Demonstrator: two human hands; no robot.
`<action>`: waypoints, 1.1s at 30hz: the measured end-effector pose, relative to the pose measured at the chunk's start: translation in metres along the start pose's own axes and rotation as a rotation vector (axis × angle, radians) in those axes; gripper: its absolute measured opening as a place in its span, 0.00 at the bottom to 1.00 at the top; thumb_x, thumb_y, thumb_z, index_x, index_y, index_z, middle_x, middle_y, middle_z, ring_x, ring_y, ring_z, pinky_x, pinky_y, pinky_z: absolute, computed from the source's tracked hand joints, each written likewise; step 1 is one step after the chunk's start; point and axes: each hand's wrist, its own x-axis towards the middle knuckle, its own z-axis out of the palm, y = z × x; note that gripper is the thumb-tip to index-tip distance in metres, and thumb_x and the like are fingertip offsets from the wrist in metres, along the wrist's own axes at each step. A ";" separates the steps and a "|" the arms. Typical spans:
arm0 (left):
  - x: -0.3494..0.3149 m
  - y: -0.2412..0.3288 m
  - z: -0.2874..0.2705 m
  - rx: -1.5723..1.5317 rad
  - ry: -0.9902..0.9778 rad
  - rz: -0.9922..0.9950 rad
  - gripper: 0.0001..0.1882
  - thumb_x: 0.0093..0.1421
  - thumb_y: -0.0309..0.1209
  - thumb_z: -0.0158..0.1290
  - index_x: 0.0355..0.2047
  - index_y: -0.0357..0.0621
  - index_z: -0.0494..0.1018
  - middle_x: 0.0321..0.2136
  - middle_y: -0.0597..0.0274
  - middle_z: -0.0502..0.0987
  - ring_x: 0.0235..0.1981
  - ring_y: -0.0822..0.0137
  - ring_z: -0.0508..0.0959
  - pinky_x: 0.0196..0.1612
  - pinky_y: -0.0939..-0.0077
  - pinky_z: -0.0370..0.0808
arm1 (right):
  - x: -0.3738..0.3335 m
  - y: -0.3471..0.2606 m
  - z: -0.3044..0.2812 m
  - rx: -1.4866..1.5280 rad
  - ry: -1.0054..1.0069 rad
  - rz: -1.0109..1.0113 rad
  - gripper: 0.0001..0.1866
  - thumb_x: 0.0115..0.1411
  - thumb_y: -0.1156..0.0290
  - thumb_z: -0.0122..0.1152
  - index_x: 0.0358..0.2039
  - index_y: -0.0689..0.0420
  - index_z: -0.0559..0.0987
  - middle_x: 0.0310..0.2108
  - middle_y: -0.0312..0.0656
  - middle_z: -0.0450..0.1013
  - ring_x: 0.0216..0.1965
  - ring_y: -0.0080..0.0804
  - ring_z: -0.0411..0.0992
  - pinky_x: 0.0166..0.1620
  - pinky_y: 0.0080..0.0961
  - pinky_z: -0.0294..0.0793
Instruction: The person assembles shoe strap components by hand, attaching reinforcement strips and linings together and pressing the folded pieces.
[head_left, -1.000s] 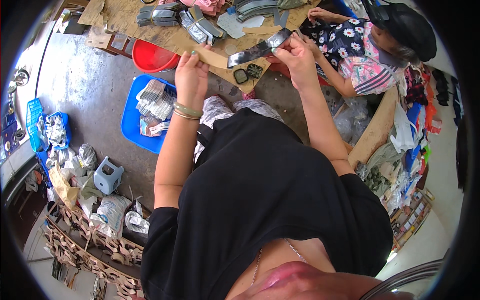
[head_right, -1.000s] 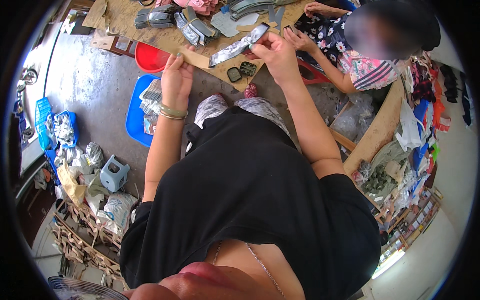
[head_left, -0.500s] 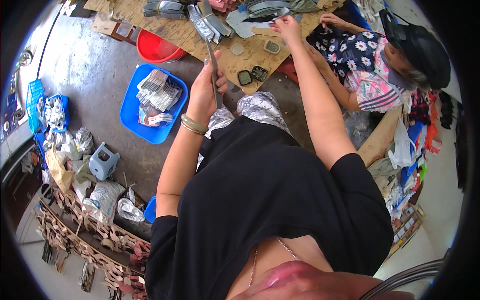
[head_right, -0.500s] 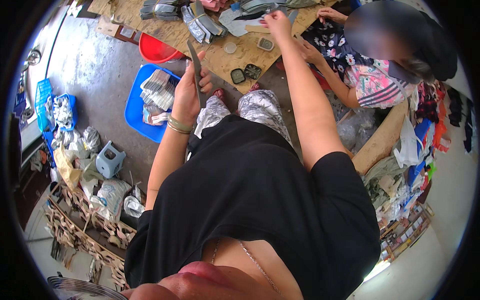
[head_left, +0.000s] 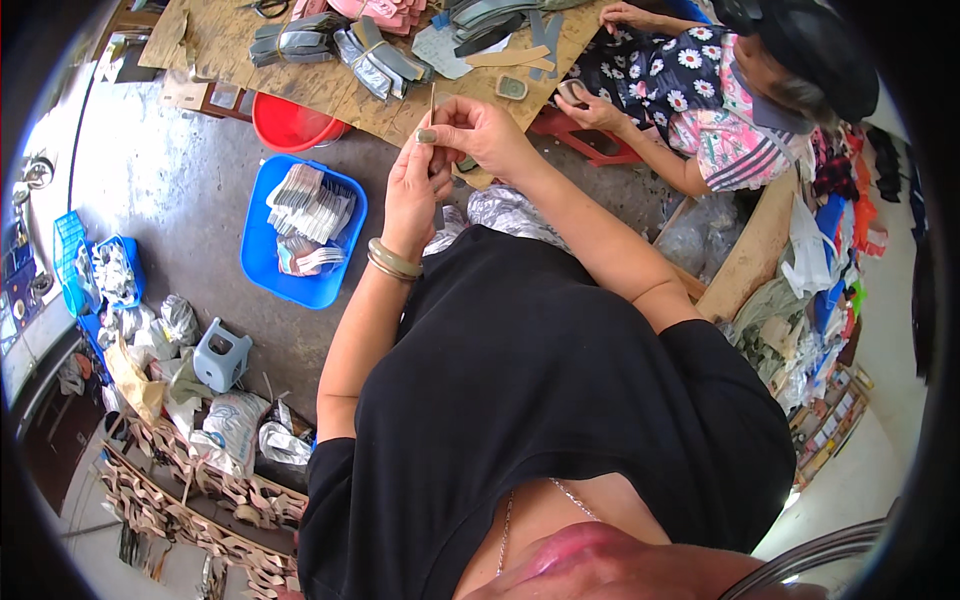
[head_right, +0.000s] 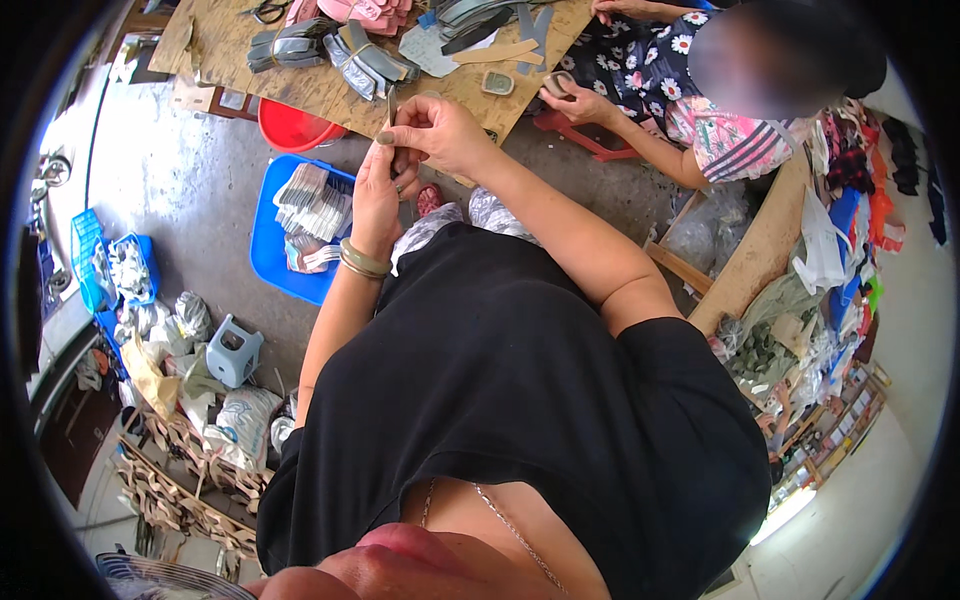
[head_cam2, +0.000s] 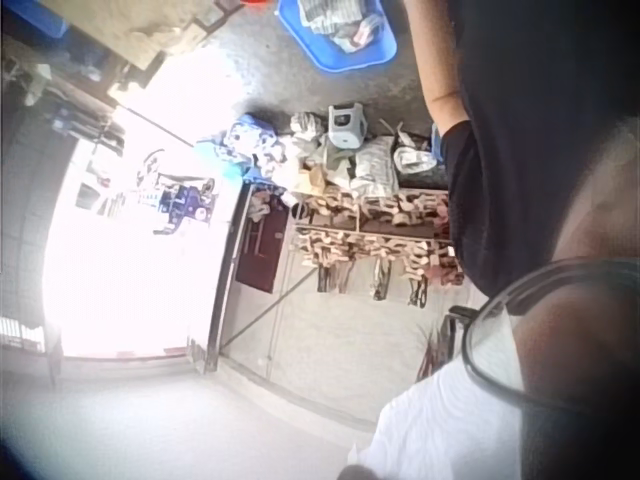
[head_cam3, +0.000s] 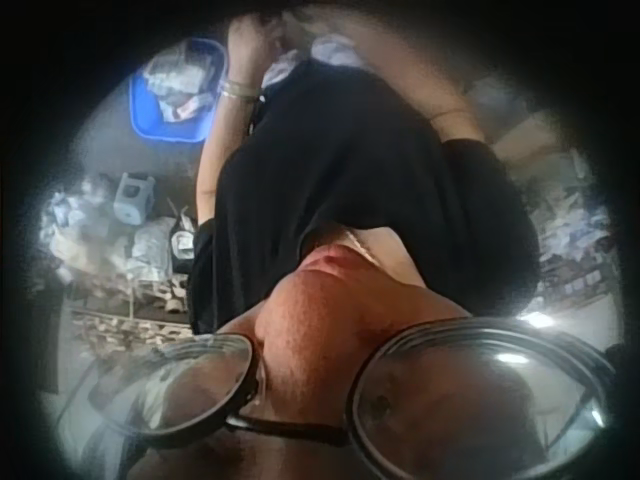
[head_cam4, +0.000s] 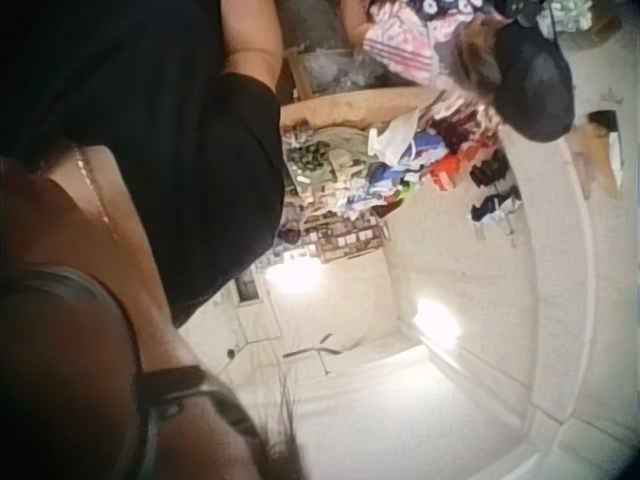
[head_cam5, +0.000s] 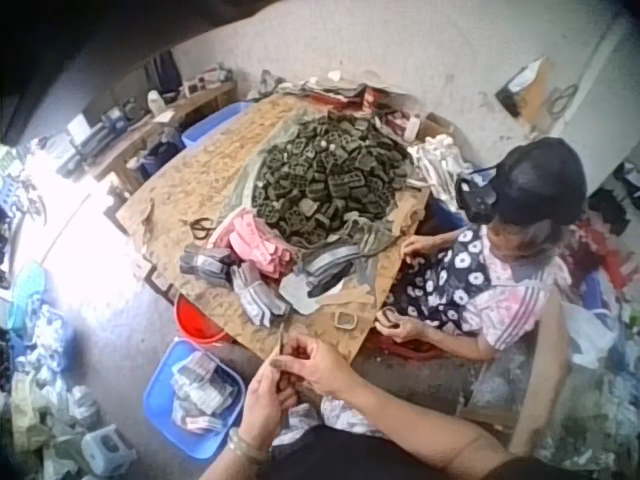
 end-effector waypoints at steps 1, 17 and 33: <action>0.001 -0.002 -0.001 -0.005 -0.025 -0.002 0.15 0.69 0.39 0.39 0.45 0.44 0.69 0.24 0.72 0.61 0.17 0.82 0.54 0.18 0.88 0.52 | -0.001 -0.001 -0.001 -0.028 0.006 -0.006 0.09 0.57 0.69 0.65 0.28 0.57 0.72 0.23 0.33 0.74 0.21 0.19 0.73 0.24 0.12 0.67; 0.016 -0.018 -0.034 0.314 0.079 0.081 0.22 0.69 0.42 0.38 0.55 0.41 0.66 0.31 0.66 0.73 0.20 0.81 0.66 0.22 0.88 0.63 | -0.002 0.037 -0.008 -0.233 0.138 -0.024 0.04 0.63 0.73 0.54 0.37 0.59 0.72 0.28 0.35 0.74 0.23 0.16 0.70 0.28 0.13 0.71; 0.032 -0.018 -0.040 -0.312 0.274 0.170 0.18 0.67 0.26 0.38 0.56 0.34 0.61 0.52 0.53 0.70 0.55 0.58 0.70 0.54 0.62 0.70 | 0.021 0.028 -0.030 -0.559 0.196 -0.020 0.12 0.59 0.67 0.59 0.29 0.65 0.76 0.21 0.40 0.75 0.21 0.22 0.74 0.26 0.21 0.74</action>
